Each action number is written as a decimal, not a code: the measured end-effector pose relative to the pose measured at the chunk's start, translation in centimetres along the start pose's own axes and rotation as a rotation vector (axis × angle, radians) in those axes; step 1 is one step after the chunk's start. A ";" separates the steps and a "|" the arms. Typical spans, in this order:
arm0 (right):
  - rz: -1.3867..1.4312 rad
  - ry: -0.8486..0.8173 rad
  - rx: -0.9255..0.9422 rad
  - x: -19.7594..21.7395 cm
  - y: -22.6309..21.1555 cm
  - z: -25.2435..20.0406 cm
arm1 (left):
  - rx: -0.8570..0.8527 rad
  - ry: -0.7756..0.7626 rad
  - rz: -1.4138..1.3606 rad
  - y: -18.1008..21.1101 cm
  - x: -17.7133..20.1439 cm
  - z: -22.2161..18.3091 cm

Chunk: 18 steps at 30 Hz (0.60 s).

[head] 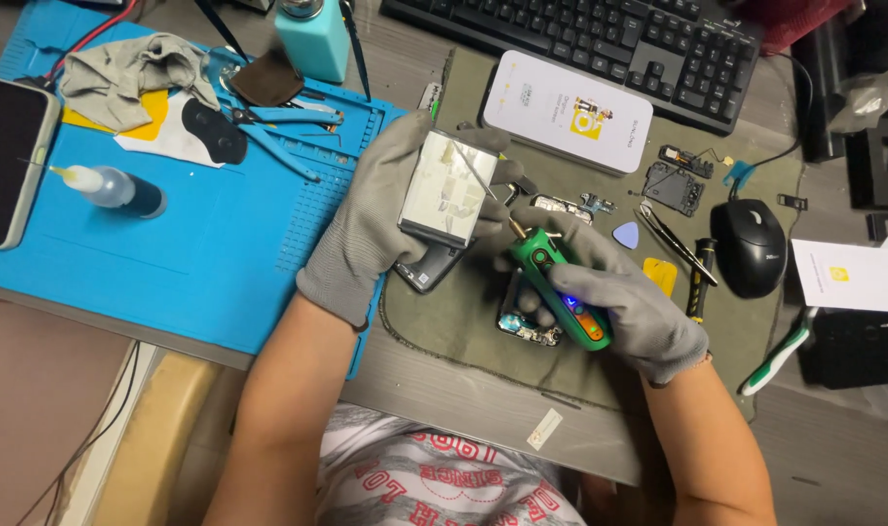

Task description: Using a motorized scraping tool to remove adhesive residue from a mobile phone component on a repair bench.

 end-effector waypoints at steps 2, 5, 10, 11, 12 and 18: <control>-0.019 0.014 -0.003 -0.4 -0.8 -0.3 | 0.074 -0.044 -0.074 -0.2 0.7 0.6; -0.072 0.058 -0.020 0.0 -1.1 -0.5 | 0.266 -0.042 -0.184 -0.6 1.4 1.7; -0.097 0.062 0.023 0.3 -1.3 -0.9 | 0.337 0.015 -0.119 -1.6 0.5 0.8; -0.098 0.059 0.036 0.4 -1.3 -0.8 | 0.268 -0.089 -0.200 -1.6 -0.3 0.6; -0.099 0.055 0.049 0.5 -1.3 -0.7 | 0.197 -0.193 -0.281 -1.5 -0.9 0.3; -0.078 0.084 0.073 1.0 -1.3 -0.9 | 0.130 -0.137 -0.122 -1.4 -1.5 0.1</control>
Point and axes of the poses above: each hand's wrist, its own z-axis towards the middle knuckle, its own x-axis out of the back of the hand, y = z × x, the point moved 9 cm from there along z, towards the middle knuckle, and after that the axes turned 3 degrees about -x, right-handed, at the moved point
